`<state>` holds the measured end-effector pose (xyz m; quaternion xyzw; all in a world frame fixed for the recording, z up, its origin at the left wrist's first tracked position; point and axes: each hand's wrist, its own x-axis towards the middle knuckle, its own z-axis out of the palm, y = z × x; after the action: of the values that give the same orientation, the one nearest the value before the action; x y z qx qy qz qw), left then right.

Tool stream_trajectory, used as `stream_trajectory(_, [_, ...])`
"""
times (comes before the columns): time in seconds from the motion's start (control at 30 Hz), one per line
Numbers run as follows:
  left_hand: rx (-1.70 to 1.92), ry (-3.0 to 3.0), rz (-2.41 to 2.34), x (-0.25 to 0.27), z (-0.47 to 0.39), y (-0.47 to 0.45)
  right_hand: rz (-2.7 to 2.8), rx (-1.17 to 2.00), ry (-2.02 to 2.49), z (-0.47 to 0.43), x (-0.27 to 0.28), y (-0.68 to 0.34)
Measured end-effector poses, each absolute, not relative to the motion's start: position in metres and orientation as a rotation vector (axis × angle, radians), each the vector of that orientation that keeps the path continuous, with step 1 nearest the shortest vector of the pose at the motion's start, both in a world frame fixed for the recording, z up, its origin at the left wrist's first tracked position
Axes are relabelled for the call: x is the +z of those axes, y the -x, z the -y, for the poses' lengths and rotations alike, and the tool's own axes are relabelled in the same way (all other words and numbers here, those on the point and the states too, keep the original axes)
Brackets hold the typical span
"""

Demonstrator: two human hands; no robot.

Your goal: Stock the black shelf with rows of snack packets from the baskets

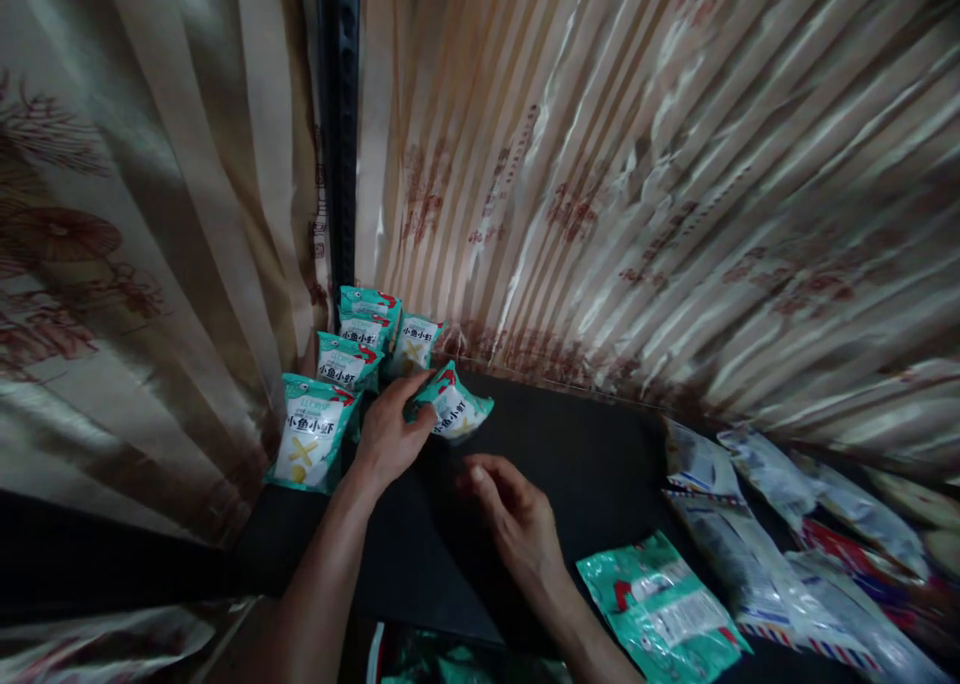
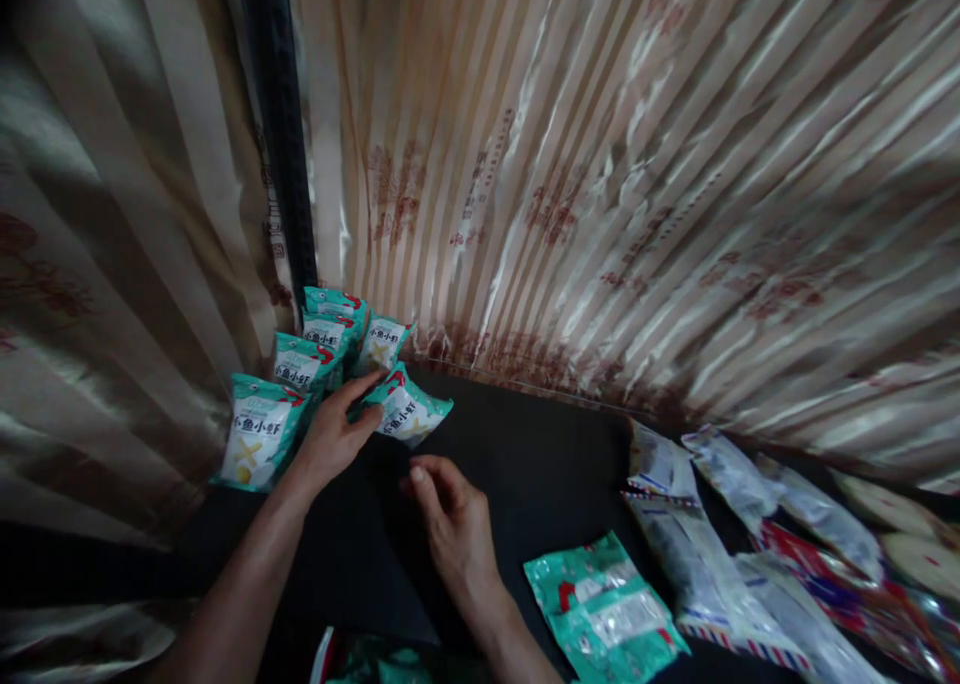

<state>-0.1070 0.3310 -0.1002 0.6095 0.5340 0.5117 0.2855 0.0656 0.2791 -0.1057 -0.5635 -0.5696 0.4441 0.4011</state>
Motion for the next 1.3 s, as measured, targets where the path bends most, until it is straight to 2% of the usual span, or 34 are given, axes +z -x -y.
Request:
stream_trajectory(0.07, [1.323,-1.707,-1.361,-0.095,-0.331,0.109,1.625,0.7,1.409,-0.286,-0.101,-0.079])
stream_trajectory(0.13, [1.271,-1.76,-1.293,-0.091,-0.33,0.109,1.743,0.534,1.381,-0.298,-0.098,-0.087])
stream_trajectory(0.27, [1.3,-1.796,-1.287,-0.087,-0.328,0.109,1.888,0.844,1.362,-0.322,-0.099,-0.085])
stream_trajectory(0.4, [1.564,-1.738,-1.392,-0.088,-0.324,0.106,1.634,1.092,1.267,-0.337,-0.11,-0.063])
stream_trajectory(0.53, [1.636,-1.831,-1.623,-0.097,-0.32,0.094,1.386,1.0,1.287,-0.356,-0.123,-0.039])
stream_trajectory(0.8, [1.244,-1.863,-2.077,-0.117,-0.322,0.082,1.374,0.819,1.502,-0.373,-0.14,-0.004])
stream_trajectory(1.3, [1.027,-1.768,-2.257,-0.112,-0.324,0.093,1.472,0.819,1.522,-0.384,-0.141,0.014])
